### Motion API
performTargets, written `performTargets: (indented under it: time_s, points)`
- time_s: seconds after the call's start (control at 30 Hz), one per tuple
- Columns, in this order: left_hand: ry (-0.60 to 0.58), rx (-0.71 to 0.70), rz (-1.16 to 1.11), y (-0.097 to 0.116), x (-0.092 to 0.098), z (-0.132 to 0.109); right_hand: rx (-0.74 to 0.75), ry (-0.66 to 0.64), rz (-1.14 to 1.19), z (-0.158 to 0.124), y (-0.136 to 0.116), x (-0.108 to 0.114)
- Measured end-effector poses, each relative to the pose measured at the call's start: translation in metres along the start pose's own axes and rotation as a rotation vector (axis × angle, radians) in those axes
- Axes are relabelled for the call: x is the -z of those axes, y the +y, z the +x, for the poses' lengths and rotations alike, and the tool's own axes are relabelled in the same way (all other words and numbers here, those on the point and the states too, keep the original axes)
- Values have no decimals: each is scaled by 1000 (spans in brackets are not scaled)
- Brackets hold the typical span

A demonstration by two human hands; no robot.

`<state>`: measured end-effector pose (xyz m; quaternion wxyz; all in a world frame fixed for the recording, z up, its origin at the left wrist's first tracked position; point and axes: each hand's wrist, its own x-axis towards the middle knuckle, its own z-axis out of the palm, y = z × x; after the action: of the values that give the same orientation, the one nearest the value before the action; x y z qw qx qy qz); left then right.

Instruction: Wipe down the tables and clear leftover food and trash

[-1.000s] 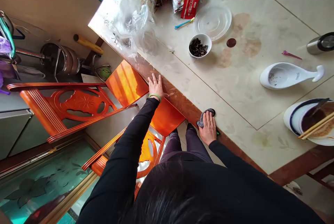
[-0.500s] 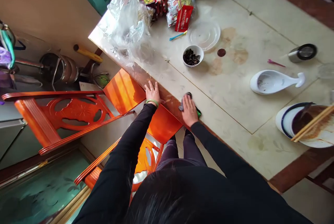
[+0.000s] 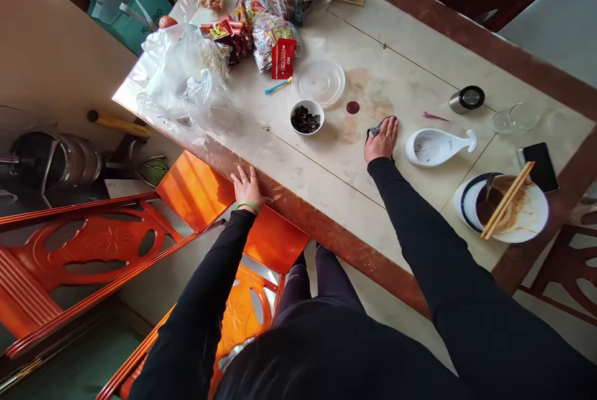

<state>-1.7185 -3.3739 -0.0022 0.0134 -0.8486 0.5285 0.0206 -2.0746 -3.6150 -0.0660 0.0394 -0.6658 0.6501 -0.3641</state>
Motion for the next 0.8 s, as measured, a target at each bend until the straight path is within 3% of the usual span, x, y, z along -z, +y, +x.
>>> performTargets:
  time_s: [0.07,0.2,0.27,0.33,0.43,0.53,0.67,0.8]
  points:
    - [1,4,8,-1,1,0,21,2,10,-22,10,6]
    - [5,3,13,0,3,-1,84,0,-12,-160,47,17]
    - [9,-2,12,0,3,-1,70,-2,-31,-215,62,17]
    - [11,0,10,1,4,-2,58,-5,-42,-230,68,14]
    - [-2,11,9,1,4,-3,78,-21,-45,-181,61,9]
    - [-8,14,10,-1,5,-3,72,-40,-68,-96,41,5]
    - [-15,18,23,-2,7,-3,-82,-35,-18,7,13,4]
    - [-36,38,15,-3,10,-4,-203,8,101,52,5,6]
